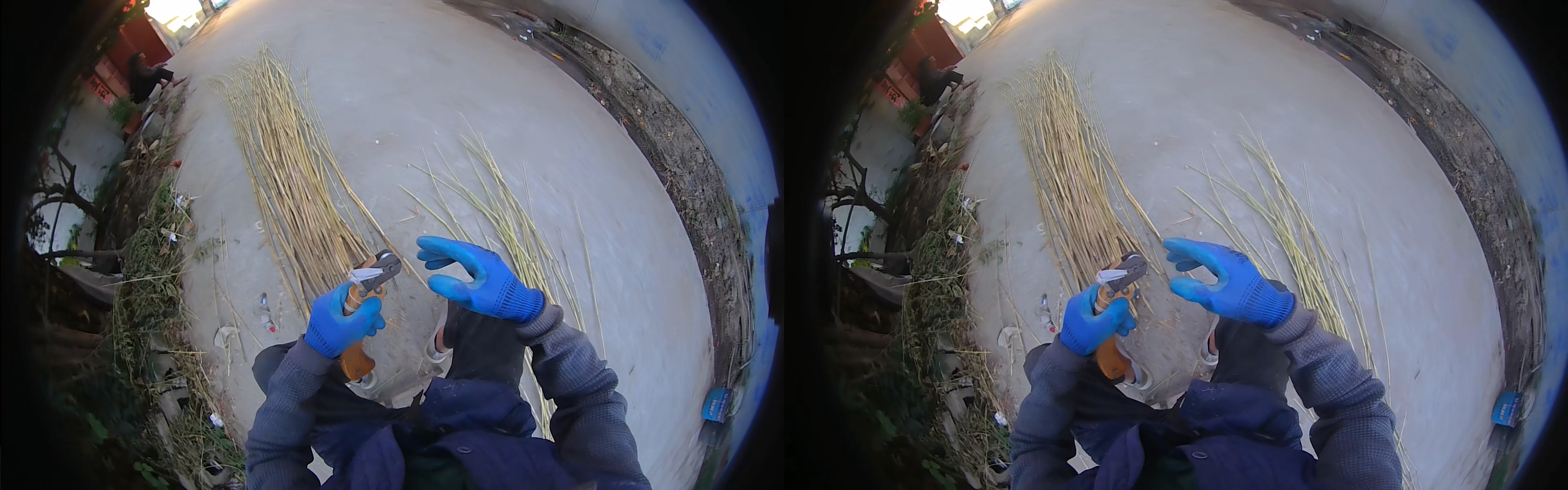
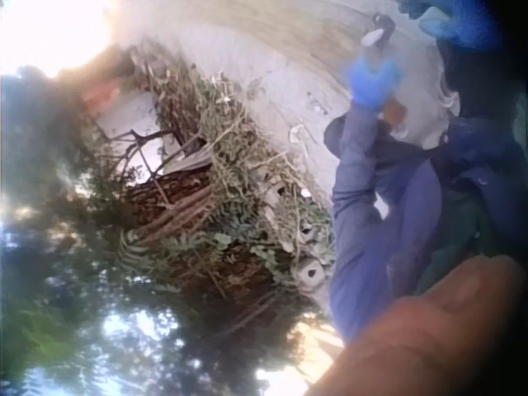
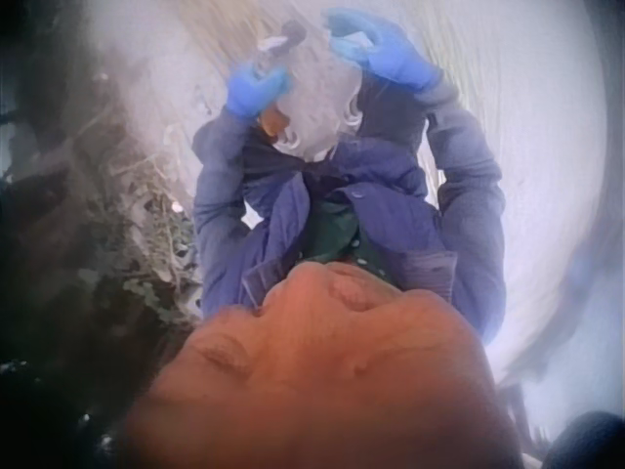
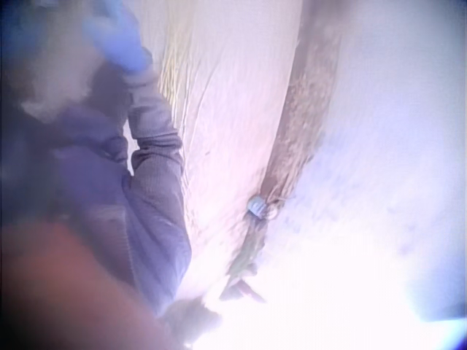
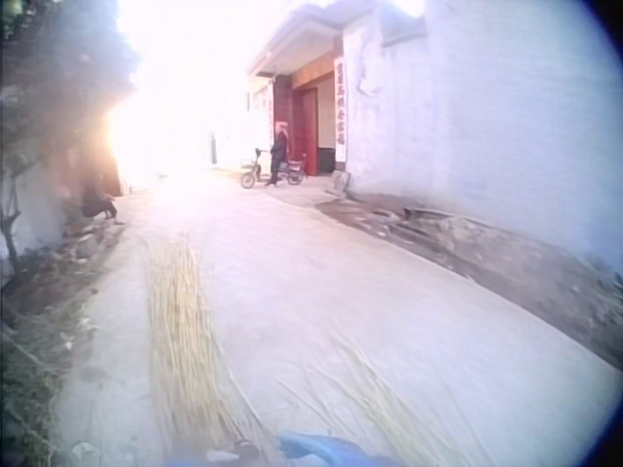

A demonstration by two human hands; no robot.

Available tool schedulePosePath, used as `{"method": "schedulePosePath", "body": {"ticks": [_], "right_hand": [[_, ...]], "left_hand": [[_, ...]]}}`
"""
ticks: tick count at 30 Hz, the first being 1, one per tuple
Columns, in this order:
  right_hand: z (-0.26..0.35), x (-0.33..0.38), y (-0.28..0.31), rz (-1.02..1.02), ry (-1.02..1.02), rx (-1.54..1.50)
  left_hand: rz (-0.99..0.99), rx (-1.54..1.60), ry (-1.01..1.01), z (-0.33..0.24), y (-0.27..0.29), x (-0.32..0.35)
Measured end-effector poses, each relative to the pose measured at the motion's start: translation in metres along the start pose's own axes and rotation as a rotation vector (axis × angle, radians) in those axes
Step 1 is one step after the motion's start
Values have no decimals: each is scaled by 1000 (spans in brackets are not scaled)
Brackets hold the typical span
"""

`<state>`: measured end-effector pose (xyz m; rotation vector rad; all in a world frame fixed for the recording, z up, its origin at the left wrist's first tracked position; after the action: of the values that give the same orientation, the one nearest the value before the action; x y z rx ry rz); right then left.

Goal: The person sits on the ground and uses pruning shears to strip and trim long thin sticks. They repeatedly pick up sticks, remove outer layers with the shears, and place the processed sticks into a pile on the ground.

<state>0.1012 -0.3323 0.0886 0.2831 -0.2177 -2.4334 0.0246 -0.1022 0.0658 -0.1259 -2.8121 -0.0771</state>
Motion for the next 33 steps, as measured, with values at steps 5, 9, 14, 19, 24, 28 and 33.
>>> {"method": "schedulePosePath", "body": {"ticks": [5,9,14,19,24,28,33], "right_hand": [[4,-46,-50,211,-99,-162],[-29,-62,-73,328,-273,-377],[-117,-95,-75,468,-474,-658],[-310,-111,-42,-123,-793,-34],[-428,-80,-68,172,-814,945],[-470,-88,-99,222,-846,1064],[-504,-118,-119,323,-885,1107]], "left_hand": [[125,-188,-13,10,17,7],[173,-309,-31,31,39,0],[140,120,250,61,60,-3],[-55,202,216,53,106,10],[-187,252,313,47,132,7],[-95,98,513,44,139,3],[-213,342,547,51,137,-3]]}}
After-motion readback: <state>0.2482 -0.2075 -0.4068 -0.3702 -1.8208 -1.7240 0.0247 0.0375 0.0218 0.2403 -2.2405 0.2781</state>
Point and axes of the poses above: each hand's wrist, its own x-axis away from the middle knuckle, its own y-axis out of the back of the hand, z = x × y, the point moved 5 cm from there along -x, towards the middle knuckle
